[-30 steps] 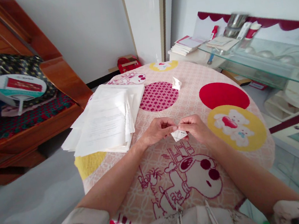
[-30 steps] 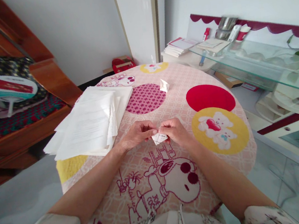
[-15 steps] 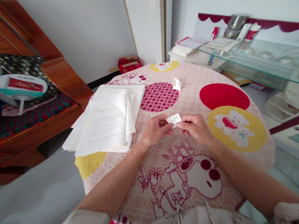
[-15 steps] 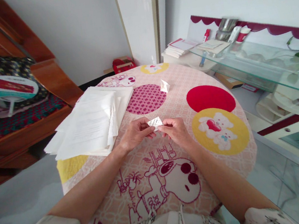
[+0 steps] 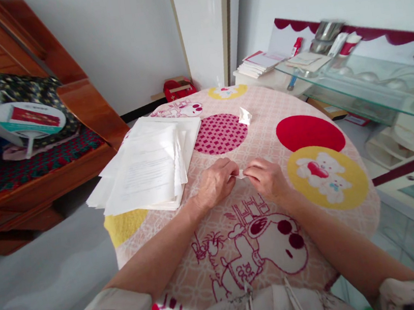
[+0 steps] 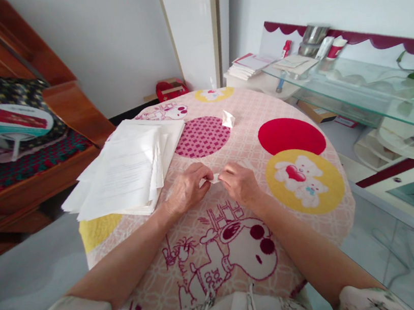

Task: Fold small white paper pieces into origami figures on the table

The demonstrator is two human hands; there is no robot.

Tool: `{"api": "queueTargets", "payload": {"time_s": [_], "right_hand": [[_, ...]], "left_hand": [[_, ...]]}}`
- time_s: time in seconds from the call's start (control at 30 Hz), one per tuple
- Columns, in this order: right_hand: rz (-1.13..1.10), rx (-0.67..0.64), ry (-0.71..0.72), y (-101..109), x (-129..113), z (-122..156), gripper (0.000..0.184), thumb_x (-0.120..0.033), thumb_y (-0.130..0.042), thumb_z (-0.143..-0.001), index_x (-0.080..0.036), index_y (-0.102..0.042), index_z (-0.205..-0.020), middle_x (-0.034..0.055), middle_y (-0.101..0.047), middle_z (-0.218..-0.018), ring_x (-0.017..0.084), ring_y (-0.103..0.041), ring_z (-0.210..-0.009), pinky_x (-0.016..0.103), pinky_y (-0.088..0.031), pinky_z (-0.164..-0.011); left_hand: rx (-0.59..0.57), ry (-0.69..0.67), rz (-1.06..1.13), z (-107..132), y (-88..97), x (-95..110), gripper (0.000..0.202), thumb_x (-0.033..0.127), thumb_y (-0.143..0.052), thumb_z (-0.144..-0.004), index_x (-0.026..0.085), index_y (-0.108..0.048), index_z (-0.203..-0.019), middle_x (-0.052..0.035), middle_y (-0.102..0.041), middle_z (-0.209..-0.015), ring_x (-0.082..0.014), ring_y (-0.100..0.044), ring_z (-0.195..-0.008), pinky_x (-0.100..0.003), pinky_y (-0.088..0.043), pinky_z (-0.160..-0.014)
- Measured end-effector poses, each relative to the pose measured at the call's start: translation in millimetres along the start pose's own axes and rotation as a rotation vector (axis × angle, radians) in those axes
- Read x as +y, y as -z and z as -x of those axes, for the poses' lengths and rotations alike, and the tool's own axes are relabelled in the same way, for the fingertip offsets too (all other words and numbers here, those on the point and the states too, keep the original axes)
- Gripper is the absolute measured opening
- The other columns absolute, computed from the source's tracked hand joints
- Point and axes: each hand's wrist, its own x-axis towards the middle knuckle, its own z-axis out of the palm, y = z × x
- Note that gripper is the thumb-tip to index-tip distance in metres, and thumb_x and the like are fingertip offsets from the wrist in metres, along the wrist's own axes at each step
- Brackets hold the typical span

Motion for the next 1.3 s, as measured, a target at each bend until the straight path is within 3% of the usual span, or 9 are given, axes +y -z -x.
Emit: {"api": "queueTargets", "payload": {"time_s": [0.2, 0.33, 0.57, 0.8, 1.03, 1.3], "right_hand": [[0.248, -0.369, 0.009, 9.3, -12.9, 5.4, 0.027, -0.006, -0.052, -0.091, -0.016, -0.077, -0.092, 0.0116, -0.067, -0.094, 0.022, -0.056, -0.089, 0.031, -0.042, -0.071], [0.321, -0.479, 0.012, 15.9, -22.9, 7.6, 0.026, -0.008, -0.052, -0.093, -0.015, -0.077, -0.091, 0.0133, -0.067, -0.095, 0.024, -0.056, -0.090, 0.033, -0.041, -0.071], [0.249, -0.522, -0.060, 11.5, -22.9, 8.5, 0.026, -0.011, -0.052, -0.093, -0.014, -0.076, -0.084, 0.0118, -0.068, -0.084, 0.020, -0.056, -0.074, 0.033, -0.035, -0.064], [-0.129, -0.349, -0.331, 10.8, -12.1, 5.2, 0.025, -0.016, -0.058, -0.090, -0.017, -0.070, -0.068, 0.0045, -0.068, -0.069, 0.016, -0.055, -0.064, 0.029, -0.034, -0.063], [-0.301, -0.322, -0.578, 7.7, -6.2, -1.5, 0.024, -0.019, -0.063, -0.083, -0.018, -0.066, -0.060, -0.0006, -0.057, -0.052, 0.012, -0.049, -0.052, 0.027, -0.028, -0.052], [-0.315, -0.302, -0.574, 7.8, -6.3, -2.2, 0.023, -0.019, -0.064, -0.081, -0.018, -0.066, -0.058, -0.0012, -0.054, -0.049, 0.012, -0.047, -0.050, 0.027, -0.028, -0.052]], "left_hand": [[-0.298, -0.019, -0.179, 3.8, 3.9, 9.5, 0.015, 0.004, -0.054, -0.087, 0.016, -0.063, -0.085, -0.0050, -0.063, -0.084, -0.0185, -0.059, -0.079, -0.029, -0.046, -0.071], [-0.429, -0.013, -0.218, 5.9, 11.1, 14.3, 0.015, 0.013, -0.056, -0.094, 0.017, -0.066, -0.083, -0.0058, -0.065, -0.085, -0.0179, -0.061, -0.077, -0.027, -0.044, -0.067], [-0.478, 0.034, -0.147, 4.6, 13.2, 8.6, 0.021, 0.019, -0.060, -0.096, 0.016, -0.072, -0.079, -0.0069, -0.069, -0.087, -0.0186, -0.066, -0.080, -0.026, -0.045, -0.068], [-0.392, 0.218, 0.062, 1.4, 8.7, -4.1, 0.014, 0.018, -0.065, -0.090, 0.018, -0.078, -0.086, -0.0046, -0.076, -0.087, -0.0184, -0.069, -0.083, -0.027, -0.048, -0.077], [-0.399, 0.397, 0.185, -4.9, 8.0, -11.9, 0.017, 0.026, -0.067, -0.088, 0.018, -0.077, -0.078, -0.0016, -0.072, -0.070, -0.0140, -0.061, -0.064, -0.025, -0.041, -0.064], [-0.428, 0.293, 0.054, -0.2, 8.2, -10.8, 0.019, 0.029, -0.062, -0.094, 0.017, -0.072, -0.083, -0.0025, -0.071, -0.079, -0.0158, -0.061, -0.074, -0.026, -0.041, -0.070]]}}
